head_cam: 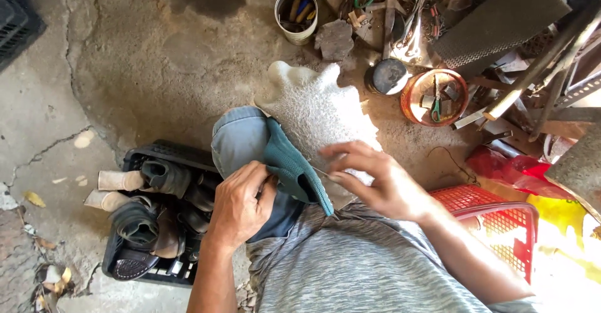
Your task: Hand-sewing the upper part of a blue sandal to its sole using a needle and thread.
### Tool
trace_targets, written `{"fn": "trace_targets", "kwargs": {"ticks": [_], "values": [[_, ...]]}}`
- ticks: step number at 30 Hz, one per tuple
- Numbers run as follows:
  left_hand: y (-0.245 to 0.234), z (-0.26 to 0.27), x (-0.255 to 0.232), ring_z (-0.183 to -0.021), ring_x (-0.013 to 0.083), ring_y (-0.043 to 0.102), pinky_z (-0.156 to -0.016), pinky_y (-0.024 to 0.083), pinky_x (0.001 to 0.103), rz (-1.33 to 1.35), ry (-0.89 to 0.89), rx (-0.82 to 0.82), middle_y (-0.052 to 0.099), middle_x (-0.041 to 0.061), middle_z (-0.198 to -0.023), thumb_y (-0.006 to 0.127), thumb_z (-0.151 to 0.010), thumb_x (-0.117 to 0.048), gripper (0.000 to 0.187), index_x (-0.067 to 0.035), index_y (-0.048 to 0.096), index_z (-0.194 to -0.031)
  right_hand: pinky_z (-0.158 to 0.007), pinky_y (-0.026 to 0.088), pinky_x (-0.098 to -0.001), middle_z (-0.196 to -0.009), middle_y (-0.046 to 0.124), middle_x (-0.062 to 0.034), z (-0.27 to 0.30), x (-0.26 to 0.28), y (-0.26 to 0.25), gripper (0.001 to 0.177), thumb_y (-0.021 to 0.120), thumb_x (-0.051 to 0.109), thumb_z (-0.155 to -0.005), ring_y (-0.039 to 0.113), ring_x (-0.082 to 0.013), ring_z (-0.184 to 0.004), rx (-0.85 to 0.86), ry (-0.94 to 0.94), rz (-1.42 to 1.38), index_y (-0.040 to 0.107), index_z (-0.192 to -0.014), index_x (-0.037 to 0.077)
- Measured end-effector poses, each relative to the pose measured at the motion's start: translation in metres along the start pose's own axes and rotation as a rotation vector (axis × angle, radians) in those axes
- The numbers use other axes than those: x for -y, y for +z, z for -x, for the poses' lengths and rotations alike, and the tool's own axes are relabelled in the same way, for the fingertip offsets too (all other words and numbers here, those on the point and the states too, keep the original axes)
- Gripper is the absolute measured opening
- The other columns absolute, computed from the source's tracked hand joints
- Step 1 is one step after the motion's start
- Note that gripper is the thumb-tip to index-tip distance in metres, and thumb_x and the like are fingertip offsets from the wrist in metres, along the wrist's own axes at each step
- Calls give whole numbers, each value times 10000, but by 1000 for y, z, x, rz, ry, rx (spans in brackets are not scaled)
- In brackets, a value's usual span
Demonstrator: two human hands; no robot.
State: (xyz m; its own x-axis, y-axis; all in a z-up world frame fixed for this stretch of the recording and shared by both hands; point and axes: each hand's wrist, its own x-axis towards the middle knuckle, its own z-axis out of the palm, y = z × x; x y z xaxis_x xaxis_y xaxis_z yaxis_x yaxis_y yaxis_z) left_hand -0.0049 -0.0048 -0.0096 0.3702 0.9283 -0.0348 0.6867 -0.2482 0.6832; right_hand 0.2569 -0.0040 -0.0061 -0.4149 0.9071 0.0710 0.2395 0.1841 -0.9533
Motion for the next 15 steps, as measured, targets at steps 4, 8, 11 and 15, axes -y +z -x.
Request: {"fn": "trace_targets", "kwargs": {"ticks": [4,8,11,15], "values": [[0,-2,9,-649,284,628,-604,523,342,66,31,-9,524,53,-665,631,-940,-51,203,-136,613,-757,-722,650,-393,-940,772,-205,9,0,-8,217,575,128,-1015,794,-268,-857,-18,198,-771,718,-996,-35],[-3,2,14,-649,288,627,-618,523,339,80,46,15,520,59,-668,621,-950,-54,204,-130,601,-763,-734,623,-404,-800,766,-146,-9,6,9,174,663,125,-966,785,-239,-765,-71,260,-247,746,-1068,11],[-10,3,7,-598,208,526,-584,457,348,107,-65,83,589,75,-745,597,-834,26,59,-6,571,-791,-648,607,-341,-993,777,-99,-16,11,20,226,681,39,-897,754,-245,-760,-91,94,149,691,-1122,21],[-21,5,2,-669,195,555,-643,468,323,229,-158,174,626,75,-791,585,-837,-83,93,0,628,-834,-535,558,-393,-872,765,-114,-16,16,20,263,664,28,-880,747,-280,-673,43,98,163,612,-1137,53]]}}
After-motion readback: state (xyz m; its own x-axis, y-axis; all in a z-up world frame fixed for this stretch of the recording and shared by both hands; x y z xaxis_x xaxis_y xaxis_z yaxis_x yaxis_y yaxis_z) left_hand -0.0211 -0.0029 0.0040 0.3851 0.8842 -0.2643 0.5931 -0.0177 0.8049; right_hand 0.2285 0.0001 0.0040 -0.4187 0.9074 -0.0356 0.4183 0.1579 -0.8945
